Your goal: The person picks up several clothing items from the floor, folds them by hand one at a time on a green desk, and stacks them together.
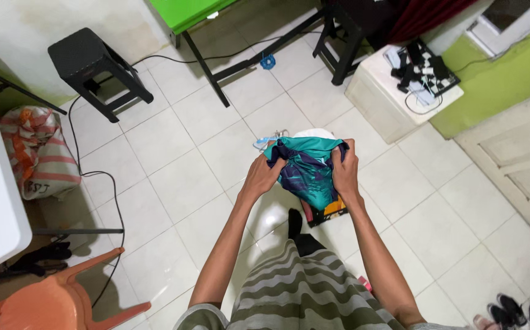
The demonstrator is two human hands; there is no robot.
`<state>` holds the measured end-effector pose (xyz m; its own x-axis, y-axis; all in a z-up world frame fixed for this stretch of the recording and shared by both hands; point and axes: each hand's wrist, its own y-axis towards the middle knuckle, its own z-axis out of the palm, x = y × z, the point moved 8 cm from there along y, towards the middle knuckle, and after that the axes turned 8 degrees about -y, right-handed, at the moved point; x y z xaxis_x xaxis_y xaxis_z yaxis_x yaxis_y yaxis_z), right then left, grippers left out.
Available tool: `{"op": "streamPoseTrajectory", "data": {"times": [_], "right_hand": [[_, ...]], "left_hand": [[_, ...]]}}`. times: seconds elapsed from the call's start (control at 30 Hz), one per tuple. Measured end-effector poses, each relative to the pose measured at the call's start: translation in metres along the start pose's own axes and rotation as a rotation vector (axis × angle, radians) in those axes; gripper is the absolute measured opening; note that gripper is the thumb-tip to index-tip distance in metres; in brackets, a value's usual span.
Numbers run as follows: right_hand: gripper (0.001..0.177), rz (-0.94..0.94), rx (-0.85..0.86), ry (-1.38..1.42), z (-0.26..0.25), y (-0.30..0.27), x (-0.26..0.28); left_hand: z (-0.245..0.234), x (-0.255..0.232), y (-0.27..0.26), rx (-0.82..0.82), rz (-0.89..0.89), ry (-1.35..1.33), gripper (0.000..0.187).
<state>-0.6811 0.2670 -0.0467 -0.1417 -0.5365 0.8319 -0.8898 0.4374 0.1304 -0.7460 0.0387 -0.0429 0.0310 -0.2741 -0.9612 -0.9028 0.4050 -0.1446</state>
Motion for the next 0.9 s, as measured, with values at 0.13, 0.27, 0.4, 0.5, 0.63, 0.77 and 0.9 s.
{"op": "streamPoseTrajectory", "data": {"times": [0.13, 0.27, 0.4, 0.5, 0.63, 0.77, 0.9], "right_hand": [[0.018, -0.068, 0.025, 0.011, 0.002, 0.039, 0.004], [0.017, -0.090, 0.070, 0.039, 0.006, 0.076, 0.002], [0.016, -0.071, 0.102, 0.032, 0.017, 0.105, -0.007], [0.015, -0.072, 0.121, 0.026, 0.025, 0.127, -0.010], [0.015, -0.140, 0.179, 0.037, 0.042, 0.151, -0.006], [0.017, -0.173, 0.254, 0.062, 0.067, 0.165, 0.003], [0.016, -0.225, 0.312, 0.059, 0.090, 0.173, 0.013]], "left_hand": [[-0.001, -0.008, 0.030, -0.009, -0.023, -0.019, 0.032], [0.002, -0.013, 0.060, 0.003, -0.079, -0.077, 0.029], [-0.002, -0.011, 0.086, -0.025, -0.061, -0.079, 0.030], [-0.007, -0.003, 0.100, -0.035, -0.143, -0.055, 0.032], [-0.018, -0.002, 0.114, -0.095, -0.090, -0.163, 0.030], [-0.034, 0.008, 0.114, -0.135, -0.025, -0.278, 0.026], [-0.056, 0.025, 0.119, -0.222, -0.045, -0.226, 0.024]]}}
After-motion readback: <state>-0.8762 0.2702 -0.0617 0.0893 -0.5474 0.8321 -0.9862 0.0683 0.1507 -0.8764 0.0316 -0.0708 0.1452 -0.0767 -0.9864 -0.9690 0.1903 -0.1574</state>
